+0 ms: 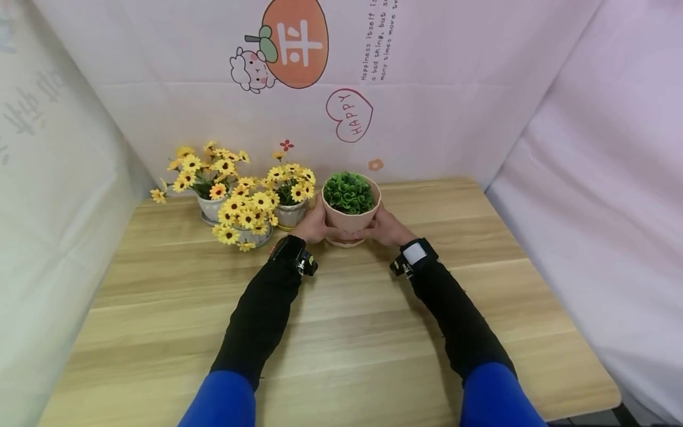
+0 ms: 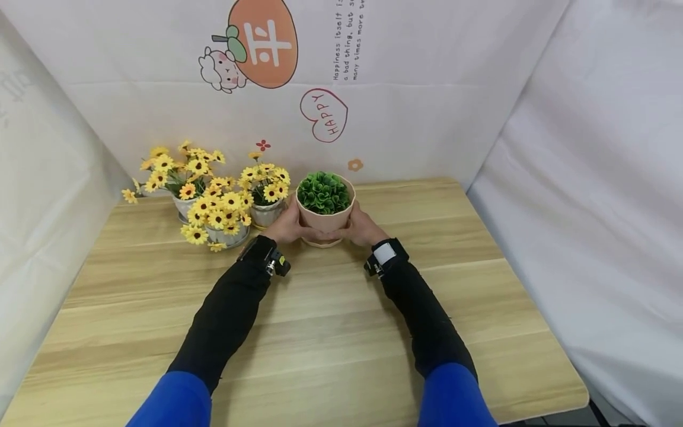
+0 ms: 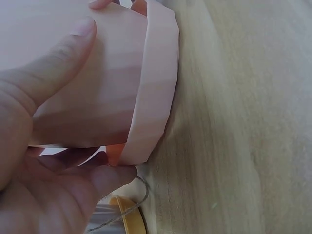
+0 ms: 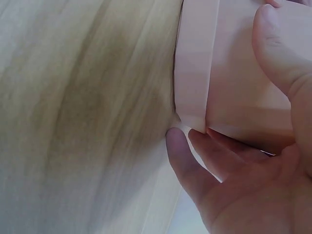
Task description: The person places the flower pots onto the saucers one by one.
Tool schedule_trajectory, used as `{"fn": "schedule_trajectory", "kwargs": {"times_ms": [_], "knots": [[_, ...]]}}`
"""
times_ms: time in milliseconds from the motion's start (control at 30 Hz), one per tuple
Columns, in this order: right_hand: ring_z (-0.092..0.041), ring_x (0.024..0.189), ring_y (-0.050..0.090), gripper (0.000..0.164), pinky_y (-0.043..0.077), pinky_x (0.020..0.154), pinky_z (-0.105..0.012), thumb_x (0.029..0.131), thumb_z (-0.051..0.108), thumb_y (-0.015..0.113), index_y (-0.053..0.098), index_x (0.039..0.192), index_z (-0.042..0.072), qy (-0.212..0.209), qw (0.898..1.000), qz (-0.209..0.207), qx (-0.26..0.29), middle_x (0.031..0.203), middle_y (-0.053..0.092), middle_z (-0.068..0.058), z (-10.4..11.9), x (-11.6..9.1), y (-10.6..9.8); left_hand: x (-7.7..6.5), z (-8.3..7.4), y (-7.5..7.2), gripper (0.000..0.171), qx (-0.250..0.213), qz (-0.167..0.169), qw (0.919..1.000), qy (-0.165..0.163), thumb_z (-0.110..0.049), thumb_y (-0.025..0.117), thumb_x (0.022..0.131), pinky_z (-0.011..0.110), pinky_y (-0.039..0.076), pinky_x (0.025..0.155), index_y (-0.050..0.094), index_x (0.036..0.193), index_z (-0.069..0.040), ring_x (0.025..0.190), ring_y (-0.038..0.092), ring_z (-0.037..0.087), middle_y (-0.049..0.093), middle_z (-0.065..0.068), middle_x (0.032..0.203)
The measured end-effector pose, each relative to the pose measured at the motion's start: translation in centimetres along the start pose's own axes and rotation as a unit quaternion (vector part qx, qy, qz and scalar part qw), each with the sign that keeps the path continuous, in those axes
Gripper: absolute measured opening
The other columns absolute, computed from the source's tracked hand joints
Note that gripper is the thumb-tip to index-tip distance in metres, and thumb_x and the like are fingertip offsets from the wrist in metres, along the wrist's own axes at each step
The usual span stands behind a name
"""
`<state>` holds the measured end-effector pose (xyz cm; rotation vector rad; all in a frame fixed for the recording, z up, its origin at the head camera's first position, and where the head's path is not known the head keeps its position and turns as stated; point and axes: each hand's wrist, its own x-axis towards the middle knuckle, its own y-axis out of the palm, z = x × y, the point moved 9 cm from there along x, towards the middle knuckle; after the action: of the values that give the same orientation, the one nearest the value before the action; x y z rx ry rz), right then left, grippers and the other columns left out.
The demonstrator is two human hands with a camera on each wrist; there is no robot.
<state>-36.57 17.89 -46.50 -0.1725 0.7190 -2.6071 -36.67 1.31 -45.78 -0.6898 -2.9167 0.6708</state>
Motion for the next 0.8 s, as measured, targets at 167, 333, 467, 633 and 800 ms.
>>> {"fn": "schedule_trajectory", "kwargs": {"times_ms": [167, 333, 467, 633, 800], "knots": [[-0.038, 0.16, 0.029, 0.118, 0.029, 0.131, -0.057, 0.09, 0.012, 0.085, -0.002, 0.17, 0.025, -0.003, 1.0, 0.007, -0.001, 0.175, 0.021, -0.013, 0.0, 0.8, -0.1, 0.5, 0.2, -0.6, 0.124, 0.0, -0.014, 0.9998, 0.01, -0.014, 0.089, 0.086, 0.048, 0.028, 0.132, -0.003, 0.168, -0.018, 0.161, 0.028, 0.034, 0.02, 0.017, 0.175], [-0.032, 0.163, 0.024, 0.117, 0.022, 0.132, -0.061, 0.091, 0.026, 0.086, 0.0, 0.169, 0.036, -0.005, 1.0, -0.001, -0.008, 0.177, 0.02, -0.003, 0.4, 0.5, -0.4, 0.1, 0.0, -0.6, 0.132, 0.015, -0.013, 0.9997, 0.017, -0.02, 0.091, 0.084, 0.047, 0.025, 0.133, -0.01, 0.169, -0.018, 0.163, 0.024, 0.031, 0.013, 0.014, 0.177], [-0.026, 0.166, 0.012, 0.116, 0.013, 0.133, -0.063, 0.093, 0.032, 0.083, -0.006, 0.169, 0.036, -0.032, 0.999, -0.01, -0.035, 0.179, 0.011, 0.0, 1.5, -0.6, -0.4, -1.2, 0.0, -0.1, 0.134, 0.065, 0.014, 0.9978, 0.011, -0.027, 0.089, 0.087, 0.049, 0.024, 0.134, -0.016, 0.168, -0.014, 0.165, 0.016, 0.031, 0.001, 0.016, 0.179], [-0.042, 0.164, 0.007, 0.119, 0.016, 0.132, -0.064, 0.099, 0.035, 0.075, -0.022, 0.167, 0.018, -0.007, 0.988, -0.019, -0.156, 0.177, -0.003, -0.021, 2.9, -3.6, -0.6, -3.9, -0.2, -0.1, 0.122, 0.15, 0.044, 0.9877, 0.004, -0.037, 0.08, 0.095, 0.05, 0.017, 0.136, -0.013, 0.168, -0.007, 0.166, 0.005, 0.035, -0.007, 0.021, 0.178], [-0.057, 0.159, 0.001, 0.118, 0.008, 0.129, -0.073, 0.101, 0.047, 0.069, -0.019, 0.166, 0.003, 0.058, 0.962, -0.021, -0.267, 0.174, -0.008, -0.031, 4.8, -6.7, -0.4, -7.6, -1.1, -1.0, 0.113, 0.27, 0.051, 0.9614, -0.009, -0.049, 0.071, 0.099, 0.054, 0.013, 0.136, -0.003, 0.168, 0.001, 0.165, 0.007, 0.04, 0.001, 0.025, 0.177]]}}
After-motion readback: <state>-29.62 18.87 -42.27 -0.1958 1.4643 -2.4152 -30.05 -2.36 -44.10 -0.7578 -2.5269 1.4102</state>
